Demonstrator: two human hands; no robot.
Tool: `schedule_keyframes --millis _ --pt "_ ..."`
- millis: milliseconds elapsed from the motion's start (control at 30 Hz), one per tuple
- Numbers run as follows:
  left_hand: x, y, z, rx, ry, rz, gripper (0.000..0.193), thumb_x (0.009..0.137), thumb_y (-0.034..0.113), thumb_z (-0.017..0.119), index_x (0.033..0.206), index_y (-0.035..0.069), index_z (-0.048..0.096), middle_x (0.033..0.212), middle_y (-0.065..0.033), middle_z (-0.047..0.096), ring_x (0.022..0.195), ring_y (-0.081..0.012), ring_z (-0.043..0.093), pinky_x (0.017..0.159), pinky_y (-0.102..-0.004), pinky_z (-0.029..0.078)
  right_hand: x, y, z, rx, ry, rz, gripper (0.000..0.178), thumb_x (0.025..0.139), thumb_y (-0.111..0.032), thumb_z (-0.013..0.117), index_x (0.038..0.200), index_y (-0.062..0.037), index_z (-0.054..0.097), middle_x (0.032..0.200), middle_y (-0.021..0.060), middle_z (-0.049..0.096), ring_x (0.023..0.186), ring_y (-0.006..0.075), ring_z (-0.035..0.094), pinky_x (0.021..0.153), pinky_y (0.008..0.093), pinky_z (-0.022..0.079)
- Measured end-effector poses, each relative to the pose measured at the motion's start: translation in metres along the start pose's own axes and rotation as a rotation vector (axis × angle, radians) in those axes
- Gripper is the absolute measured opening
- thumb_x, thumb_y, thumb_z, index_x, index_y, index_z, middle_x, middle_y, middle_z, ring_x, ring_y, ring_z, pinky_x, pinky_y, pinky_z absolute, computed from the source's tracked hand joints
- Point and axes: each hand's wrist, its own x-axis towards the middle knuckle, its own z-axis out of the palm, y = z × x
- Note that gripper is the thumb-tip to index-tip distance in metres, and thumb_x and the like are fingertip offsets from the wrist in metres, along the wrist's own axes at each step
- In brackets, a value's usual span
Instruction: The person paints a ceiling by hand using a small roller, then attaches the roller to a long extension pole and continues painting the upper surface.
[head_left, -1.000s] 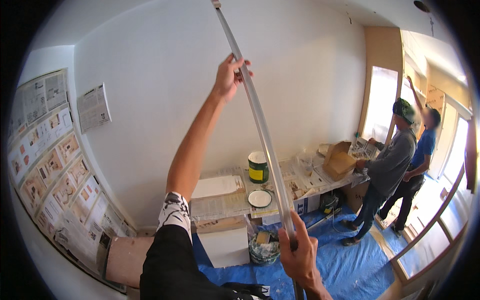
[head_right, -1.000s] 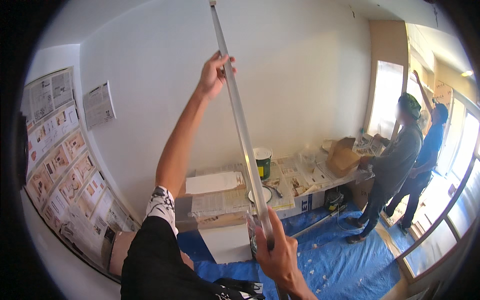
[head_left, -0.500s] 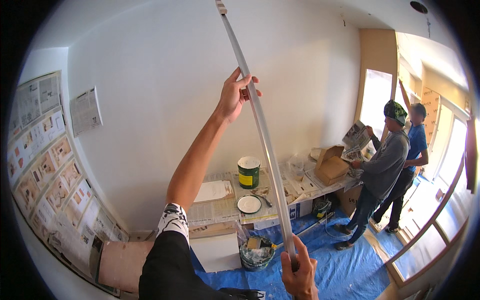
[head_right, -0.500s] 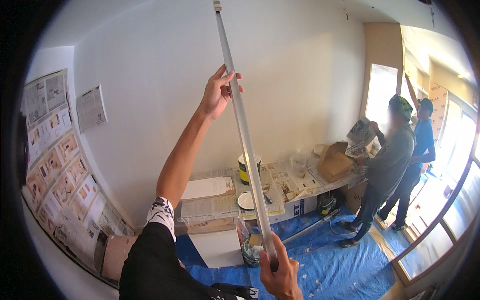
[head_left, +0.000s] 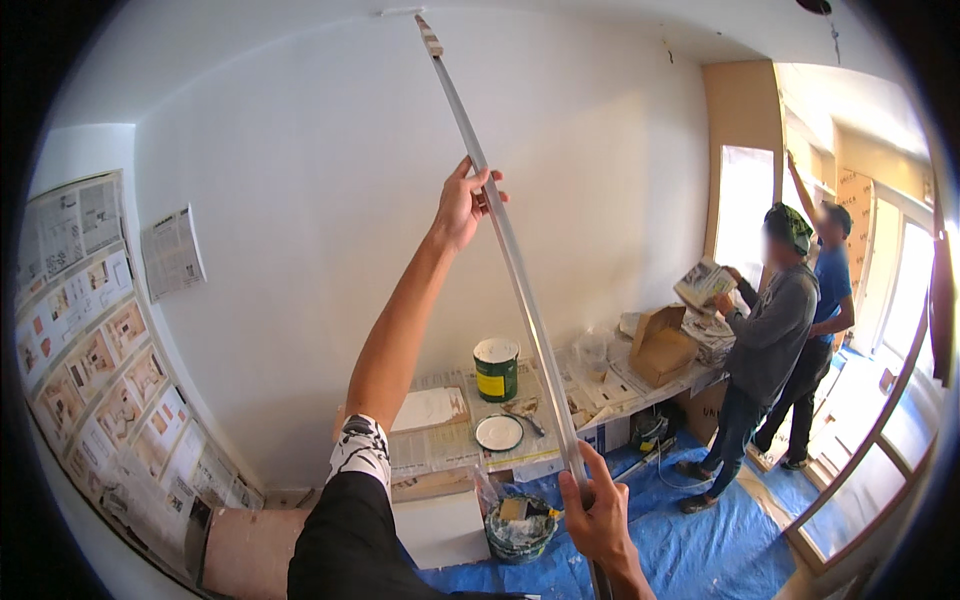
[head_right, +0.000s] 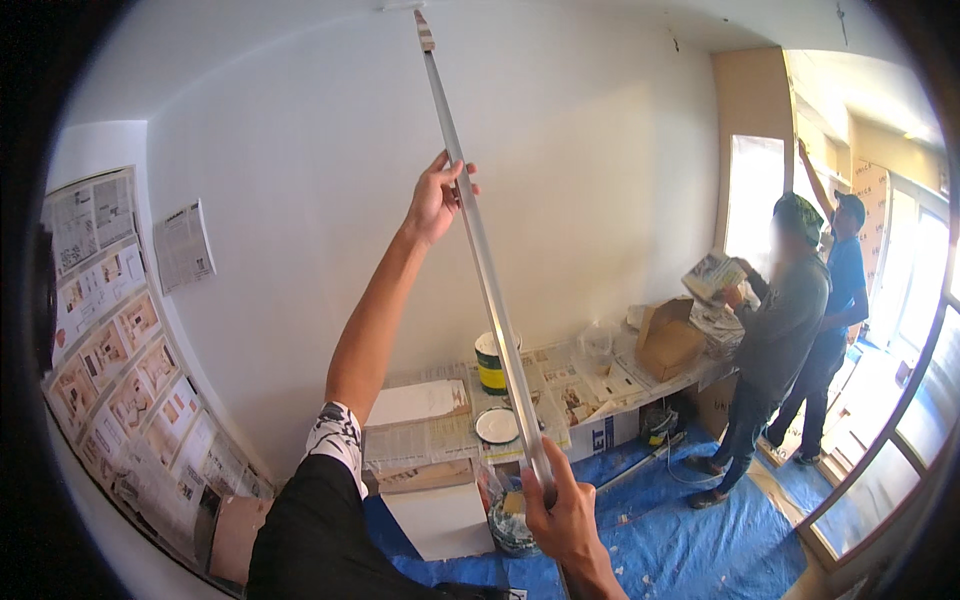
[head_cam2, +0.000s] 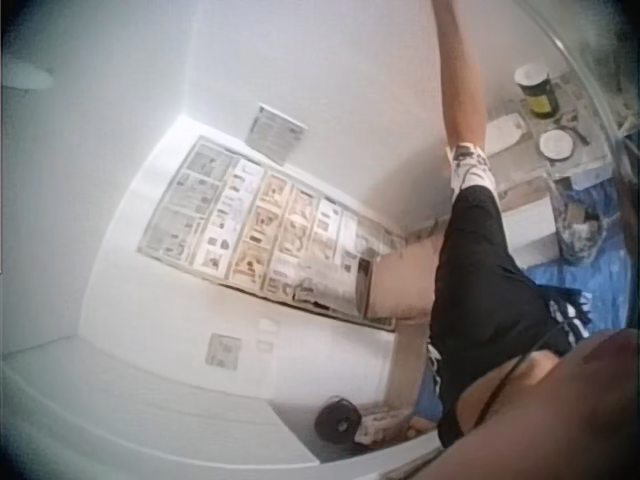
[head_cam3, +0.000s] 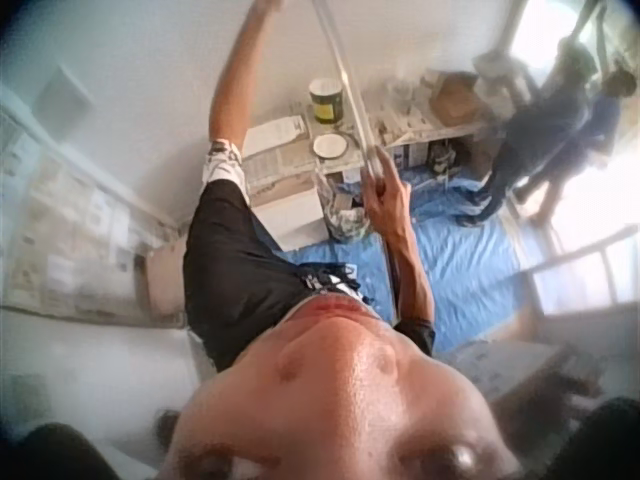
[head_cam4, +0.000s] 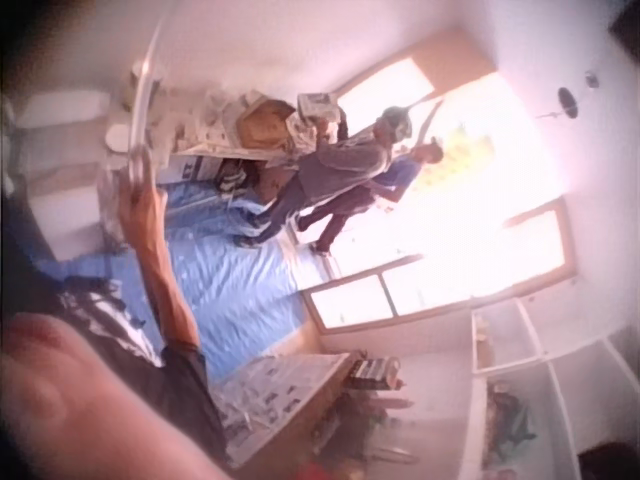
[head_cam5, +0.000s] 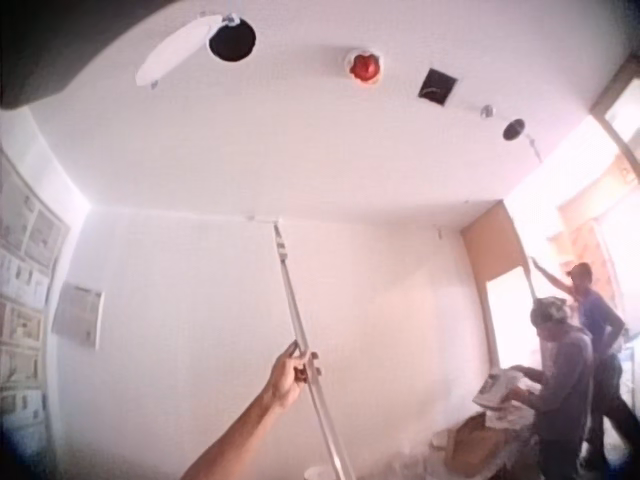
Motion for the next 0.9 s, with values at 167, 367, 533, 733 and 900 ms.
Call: schedule_keyframes --millis 167,367,533,733,900 --pt "0.004 0.003 0.021 0.041 -0.016 -0.027 0.025 0.099 0.021 0.052 0.121 0.01 0.05 0.103 -0.0071 0.059 0.078 -0.0207 0.065 0.069 -0.0346 0.052 0.005 0.011 -0.01 -0.056 0.063 -0.047 0.045 0.093 -0.014 0.062 0.133 0.0004 0.05 0.06 0.019 0.064 0.052 0.0201 0.067 0.053 0.0319 0.05" --pt "-0.009 0.026 0.058 0.107 -0.031 0.027 0.022 0.1 0.023 0.05 0.117 0.01 0.05 0.101 -0.0069 0.059 0.078 -0.0206 0.065 0.069 -0.0338 0.051 -0.018 0.01 -0.038 -0.028 0.092 -0.078 0.044 0.093 -0.011 0.061 0.134 -0.0001 0.051 0.062 0.0176 0.065 0.053 0.0185 0.067 0.053 0.03 0.05" --pt "-0.053 0.056 0.106 0.117 -0.055 0.039 0.018 0.099 0.024 0.051 0.111 0.01 0.05 0.1 -0.0066 0.058 0.078 -0.0207 0.065 0.067 -0.0325 0.05 -0.074 0.001 -0.076 0.022 0.084 -0.063 0.045 0.092 -0.009 0.063 0.134 -0.0003 0.051 0.064 0.0173 0.066 0.055 0.0149 0.067 0.053 0.0279 0.05" --pt "-0.123 0.105 0.179 0.13 -0.064 0.05 0.017 0.099 0.023 0.052 0.109 0.01 0.05 0.101 -0.007 0.057 0.078 -0.0209 0.065 0.065 -0.033 0.049 -0.159 -0.012 -0.129 0.007 0.13 -0.123 0.048 0.093 -0.01 0.063 0.137 0.002 0.049 0.053 0.0077 0.058 0.046 0.0057 0.052 0.045 0.0245 0.037" --pt "-0.169 0.138 0.233 0.14 -0.071 0.064 0.017 0.099 0.023 0.052 0.109 0.009 0.05 0.102 -0.0079 0.057 0.077 -0.0215 0.065 0.066 -0.0346 0.05 -0.227 -0.021 -0.172 0.063 0.145 -0.105 0.045 0.096 -0.017 0.062 0.138 -0.0054 0.052 0.06 0.003 0.049 0.052 0.0054 0.041 0.047 0.0255 0.037"
